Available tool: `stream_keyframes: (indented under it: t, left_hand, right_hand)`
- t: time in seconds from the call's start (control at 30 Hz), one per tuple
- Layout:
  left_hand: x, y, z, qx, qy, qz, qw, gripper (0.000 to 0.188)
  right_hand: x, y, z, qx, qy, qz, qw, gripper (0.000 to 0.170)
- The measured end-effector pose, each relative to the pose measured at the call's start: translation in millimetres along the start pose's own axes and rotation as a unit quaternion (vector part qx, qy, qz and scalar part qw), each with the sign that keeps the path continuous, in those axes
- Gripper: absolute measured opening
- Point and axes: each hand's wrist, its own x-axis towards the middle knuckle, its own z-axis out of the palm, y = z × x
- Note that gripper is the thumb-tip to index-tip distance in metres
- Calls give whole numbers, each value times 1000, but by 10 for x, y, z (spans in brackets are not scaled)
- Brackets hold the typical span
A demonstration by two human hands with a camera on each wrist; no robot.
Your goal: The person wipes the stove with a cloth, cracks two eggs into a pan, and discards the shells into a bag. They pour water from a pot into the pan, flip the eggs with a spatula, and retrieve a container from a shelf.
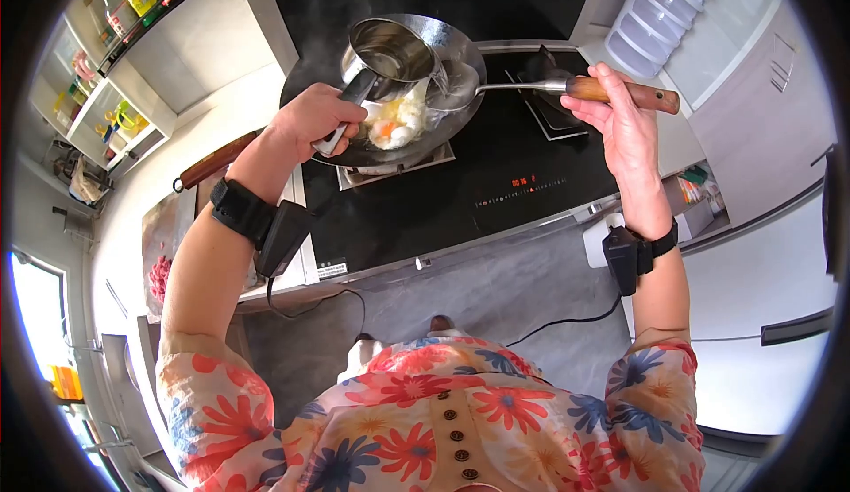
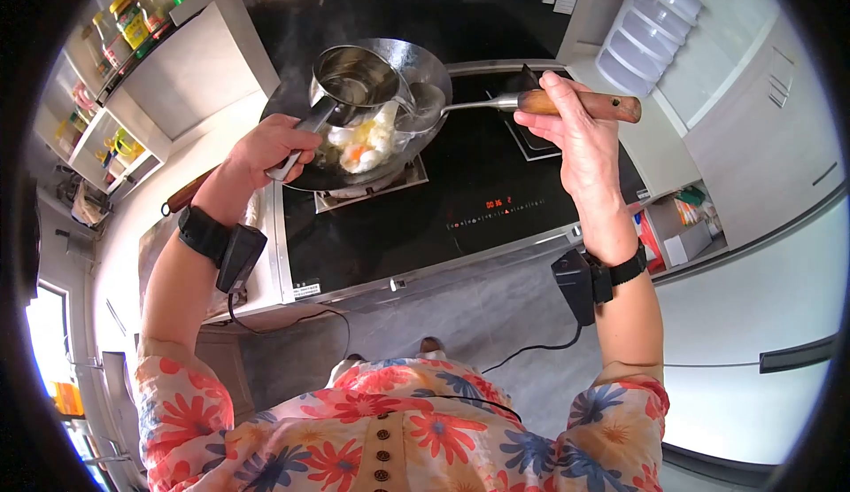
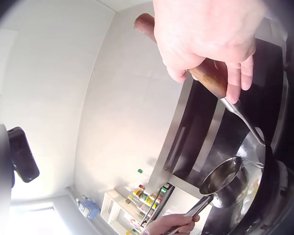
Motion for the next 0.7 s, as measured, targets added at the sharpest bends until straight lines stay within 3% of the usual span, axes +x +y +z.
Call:
stream_keyframes:
  t: [0.7]
  left_hand:
    - [116, 162, 75, 45, 48, 26, 997, 13]
  right_hand:
    - [141, -15, -48, -2, -17, -9, 1000, 39]
